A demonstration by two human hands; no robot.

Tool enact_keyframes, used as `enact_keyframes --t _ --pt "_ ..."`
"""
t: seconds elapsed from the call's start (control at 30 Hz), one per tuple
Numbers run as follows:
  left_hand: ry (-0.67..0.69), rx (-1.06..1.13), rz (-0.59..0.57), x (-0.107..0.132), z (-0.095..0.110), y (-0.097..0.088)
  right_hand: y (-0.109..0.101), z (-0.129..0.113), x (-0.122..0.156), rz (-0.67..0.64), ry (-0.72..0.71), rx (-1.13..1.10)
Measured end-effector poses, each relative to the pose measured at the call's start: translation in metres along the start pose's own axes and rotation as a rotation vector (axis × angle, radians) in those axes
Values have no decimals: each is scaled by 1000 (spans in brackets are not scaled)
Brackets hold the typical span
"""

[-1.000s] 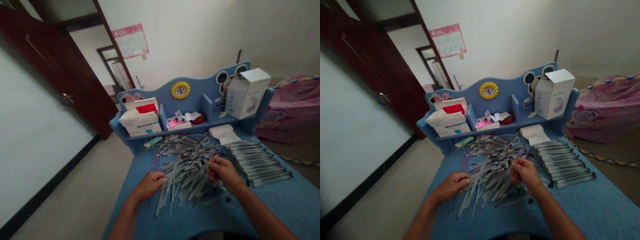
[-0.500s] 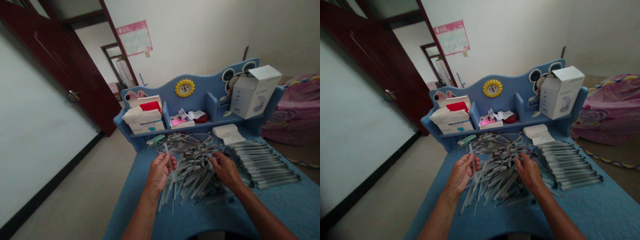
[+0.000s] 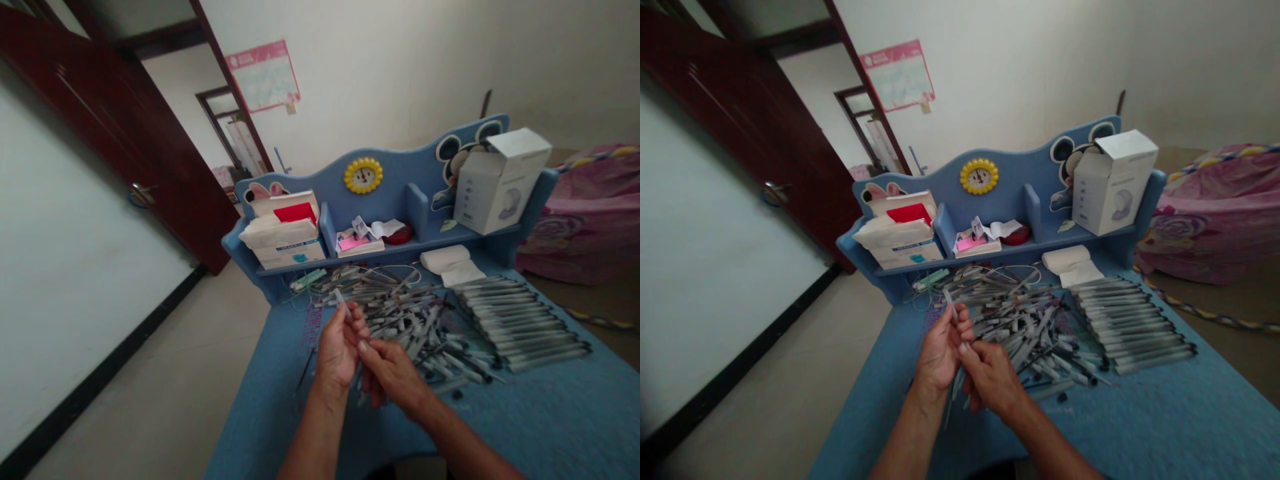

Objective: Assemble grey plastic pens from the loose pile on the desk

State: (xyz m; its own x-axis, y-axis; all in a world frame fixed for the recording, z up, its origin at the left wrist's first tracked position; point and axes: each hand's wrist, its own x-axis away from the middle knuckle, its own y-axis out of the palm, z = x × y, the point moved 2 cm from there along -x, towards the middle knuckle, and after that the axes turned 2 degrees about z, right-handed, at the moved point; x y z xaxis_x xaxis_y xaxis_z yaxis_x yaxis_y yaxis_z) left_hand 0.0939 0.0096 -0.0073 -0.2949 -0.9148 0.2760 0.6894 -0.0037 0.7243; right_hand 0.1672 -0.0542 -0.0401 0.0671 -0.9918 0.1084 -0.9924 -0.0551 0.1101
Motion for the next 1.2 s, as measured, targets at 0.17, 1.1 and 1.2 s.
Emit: enact_keyframes --t 0.17,1.1,1.2 --pt "51 72 27 -5 1 -4 17 0 -5 56 59 -52" --pt "755 -2087 -199 -5 -18 -26 -84 11 -15 429 62 1293" --pt "778 -2094 -189 -9 -12 -36 -80 13 -12 432 37 1291"
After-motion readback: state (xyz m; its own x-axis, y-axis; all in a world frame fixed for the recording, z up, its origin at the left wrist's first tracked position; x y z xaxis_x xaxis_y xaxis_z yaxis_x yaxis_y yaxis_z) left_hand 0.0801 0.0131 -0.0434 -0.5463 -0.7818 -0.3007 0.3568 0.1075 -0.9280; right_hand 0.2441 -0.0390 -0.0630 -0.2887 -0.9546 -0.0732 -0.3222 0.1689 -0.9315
